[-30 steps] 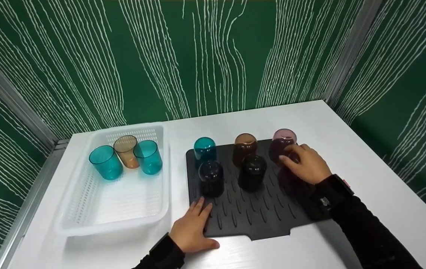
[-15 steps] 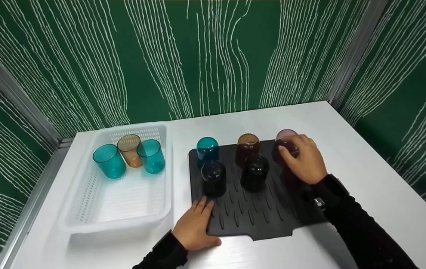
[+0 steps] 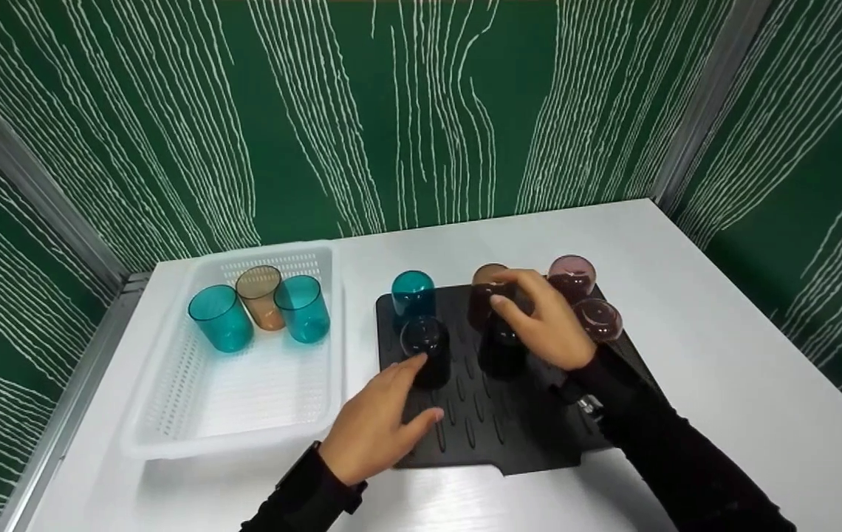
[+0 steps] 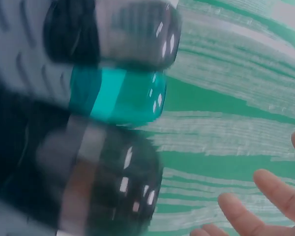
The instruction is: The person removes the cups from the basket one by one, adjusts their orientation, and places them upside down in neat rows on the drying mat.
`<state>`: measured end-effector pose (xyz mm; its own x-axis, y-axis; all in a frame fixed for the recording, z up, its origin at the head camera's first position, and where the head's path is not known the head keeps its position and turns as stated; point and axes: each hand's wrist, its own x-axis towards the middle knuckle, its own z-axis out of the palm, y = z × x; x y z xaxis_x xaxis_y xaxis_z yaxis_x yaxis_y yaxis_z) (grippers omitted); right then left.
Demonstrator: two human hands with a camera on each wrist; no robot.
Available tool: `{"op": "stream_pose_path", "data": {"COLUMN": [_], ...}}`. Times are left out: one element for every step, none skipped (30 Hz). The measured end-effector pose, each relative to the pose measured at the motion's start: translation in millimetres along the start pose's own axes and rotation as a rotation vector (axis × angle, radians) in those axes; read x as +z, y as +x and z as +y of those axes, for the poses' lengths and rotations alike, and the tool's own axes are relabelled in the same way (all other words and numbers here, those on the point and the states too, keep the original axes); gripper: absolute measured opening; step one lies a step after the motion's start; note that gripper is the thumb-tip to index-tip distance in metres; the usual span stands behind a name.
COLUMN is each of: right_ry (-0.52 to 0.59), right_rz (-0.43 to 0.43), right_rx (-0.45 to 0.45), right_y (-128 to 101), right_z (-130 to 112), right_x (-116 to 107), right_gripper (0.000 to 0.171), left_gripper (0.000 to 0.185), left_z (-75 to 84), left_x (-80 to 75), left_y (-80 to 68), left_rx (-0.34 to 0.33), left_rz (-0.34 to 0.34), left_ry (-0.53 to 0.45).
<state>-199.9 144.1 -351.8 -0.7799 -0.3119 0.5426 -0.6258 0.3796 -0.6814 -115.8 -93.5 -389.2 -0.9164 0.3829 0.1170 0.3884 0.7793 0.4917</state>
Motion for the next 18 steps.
{"op": "stream_pose_path", "data": {"right_ry": [0.011, 0.026, 0.045, 0.060, 0.076, 0.089, 0.110, 0.129, 0.144, 0.157, 0.191, 0.217, 0.237, 0.253, 0.272, 0.291, 0.309, 0.312], "right_rz": [-0.016, -0.031, -0.047, -0.063, -0.079, -0.095, -0.108, -0.125, -0.144, -0.164, -0.188, -0.208, -0.229, -0.252, -0.272, -0.292, -0.313, -0.329], "right_rx": [-0.003, -0.003, 0.004, 0.008, 0.015, 0.019, 0.023, 0.026, 0.027, 0.028, 0.037, 0.045, 0.055, 0.069, 0.081, 0.096, 0.117, 0.134], "right_y": [0.8, 1.8, 2.5, 3.1, 3.5, 4.0, 5.1, 5.9, 6.8, 7.7, 8.7, 9.7, 10.3, 10.7, 11.4, 11.8, 11.9, 11.8], "right_z": [-2.6, -4.8, -6.3, -4.8, -2.7, -0.6, 1.5, 2.9, 3.2, 2.5, -2.7, -9.3, -16.3, -23.6, -30.0, -36.1, -41.0, -41.5], "right_x": [4.3, 8.7, 13.4, 18.7, 24.0, 29.8, 36.2, 42.5, 48.6, 54.4, 59.1, 63.5, 67.6, 71.4, 75.8, 80.1, 84.7, 91.2], "right_gripper": [0.029, 0.031, 0.032, 0.034, 0.035, 0.037, 0.039, 0.040, 0.040, 0.041, 0.041, 0.041, 0.041, 0.041, 0.042, 0.043, 0.044, 0.046], "left_gripper": [0.072, 0.072, 0.072, 0.071, 0.069, 0.067, 0.064, 0.062, 0.061, 0.061, 0.061, 0.062, 0.064, 0.066, 0.068, 0.071, 0.074, 0.077], "left_z": [1.2, 1.9, 1.9, 1.6, 0.5, -1.1, -3.4, -6.1, -9.4, -13.0, -17.3, -21.8, -26.5, -31.5, -36.8, -42.1, -47.2, -52.1], "left_x": [-4.2, -8.4, -12.6, -16.6, -20.6, -25.1, -29.9, -35.1, -40.1, -45.2, -49.8, -54.2, -58.1, -61.4, -64.1, -66.4, -68.1, -69.9], "left_y": [0.1, 0.3, 0.7, 1.5, 2.7, 3.9, 5.5, 7.1, 8.8, 10.7, 12.7, 14.5, 16.5, 18.4, 20.1, 22.1, 23.9, 25.7], "left_rx": [0.012, 0.027, 0.045, 0.061, 0.081, 0.096, 0.108, 0.115, 0.116, 0.108, 0.095, 0.078, 0.057, 0.035, 0.009, -0.016, -0.042, -0.063], "left_rz": [0.030, 0.063, 0.102, 0.142, 0.187, 0.234, 0.280, 0.324, 0.367, 0.401, 0.430, 0.454, 0.469, 0.480, 0.484, 0.483, 0.478, 0.469], "left_ry": [0.000, 0.003, 0.009, 0.020, 0.033, 0.050, 0.068, 0.086, 0.108, 0.128, 0.145, 0.158, 0.169, 0.178, 0.185, 0.187, 0.192, 0.193]}}
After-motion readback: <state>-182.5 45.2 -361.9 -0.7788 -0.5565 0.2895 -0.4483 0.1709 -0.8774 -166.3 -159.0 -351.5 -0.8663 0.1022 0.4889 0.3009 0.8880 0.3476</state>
